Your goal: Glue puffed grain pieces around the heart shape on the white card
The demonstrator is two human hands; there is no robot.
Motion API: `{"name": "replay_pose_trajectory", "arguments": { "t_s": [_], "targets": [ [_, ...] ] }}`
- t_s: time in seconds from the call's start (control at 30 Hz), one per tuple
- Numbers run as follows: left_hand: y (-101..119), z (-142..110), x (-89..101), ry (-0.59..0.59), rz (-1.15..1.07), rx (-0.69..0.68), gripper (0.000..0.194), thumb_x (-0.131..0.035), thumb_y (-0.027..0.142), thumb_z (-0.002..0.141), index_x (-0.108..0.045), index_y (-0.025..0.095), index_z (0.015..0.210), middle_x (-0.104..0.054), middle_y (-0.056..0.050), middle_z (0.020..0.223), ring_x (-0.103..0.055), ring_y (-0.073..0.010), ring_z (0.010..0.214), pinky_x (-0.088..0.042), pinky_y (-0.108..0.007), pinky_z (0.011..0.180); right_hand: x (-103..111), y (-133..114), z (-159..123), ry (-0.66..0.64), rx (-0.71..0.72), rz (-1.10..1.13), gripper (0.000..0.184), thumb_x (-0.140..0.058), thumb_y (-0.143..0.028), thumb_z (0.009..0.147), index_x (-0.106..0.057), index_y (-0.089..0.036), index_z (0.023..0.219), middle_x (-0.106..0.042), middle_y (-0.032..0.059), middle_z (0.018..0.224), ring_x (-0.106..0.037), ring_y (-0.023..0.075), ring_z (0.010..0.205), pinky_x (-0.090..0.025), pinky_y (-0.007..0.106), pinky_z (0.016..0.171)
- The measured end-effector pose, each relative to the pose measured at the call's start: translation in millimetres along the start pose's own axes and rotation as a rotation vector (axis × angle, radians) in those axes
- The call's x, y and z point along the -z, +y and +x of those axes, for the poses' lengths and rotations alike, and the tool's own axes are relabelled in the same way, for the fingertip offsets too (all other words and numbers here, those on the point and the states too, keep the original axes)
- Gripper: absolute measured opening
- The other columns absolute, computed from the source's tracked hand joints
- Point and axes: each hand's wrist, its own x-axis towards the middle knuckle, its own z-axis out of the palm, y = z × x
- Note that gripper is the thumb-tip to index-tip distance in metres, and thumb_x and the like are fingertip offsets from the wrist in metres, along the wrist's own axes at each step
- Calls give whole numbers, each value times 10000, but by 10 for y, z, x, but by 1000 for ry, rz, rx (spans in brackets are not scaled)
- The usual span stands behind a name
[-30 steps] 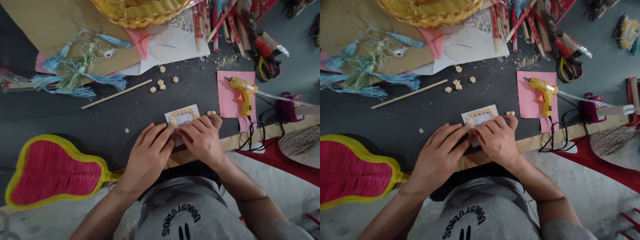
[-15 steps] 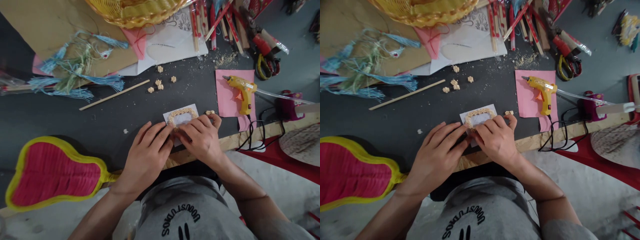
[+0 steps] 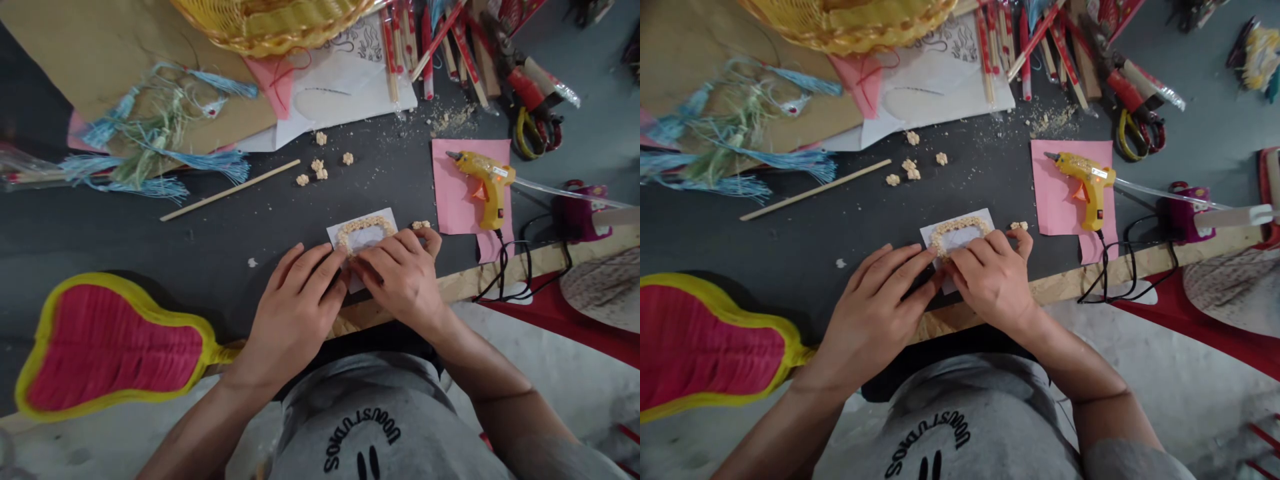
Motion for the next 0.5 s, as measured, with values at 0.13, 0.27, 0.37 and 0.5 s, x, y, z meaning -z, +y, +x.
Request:
{"name": "replay_pose_trajectory", "arguments": {
  "t_s": [0.13,0.27,0.37,0.5],
  "targets": [
    [7,-8,1,-2,1,-4,220,-533,90,946,-728,139,1037,-653,-120,1329,-596,-299,1235,-510,-527,1071,-1,-11,15,11,-5,4,201,-593,-330,970,-704,-254,822,-714,-23,772,-542,176,846,-254,420,978],
    [13,-12,5,2,-4,5,201,-554,86,933,-724,136,1029,-650,-127,1320,-591,-305,1237,-503,-533,1077,30,-3,0,3,-3,11,165,-611,-344,963,-707,-259,859,-723,-23,801,-555,183,870,-261,428,991],
    [5,-15,3,7,-7,10,187,-570,84,923,-724,141,1013,-653,-133,1294,-591,-311,1232,-505,-537,1072,73,51,-51,17,3,23,141,-639,-379,945,-706,-259,915,-733,-11,856,-569,195,893,-294,432,975],
    [-2,-43,-6,6,-10,11,255,-560,73,922,-700,151,1120,-656,-130,1253,-592,-305,1211,-513,-532,1058,128,191,-184,97,-7,88,88,-645,-271,936,-695,-219,988,-719,35,910,-589,190,878,-416,374,863]
  ]
}}
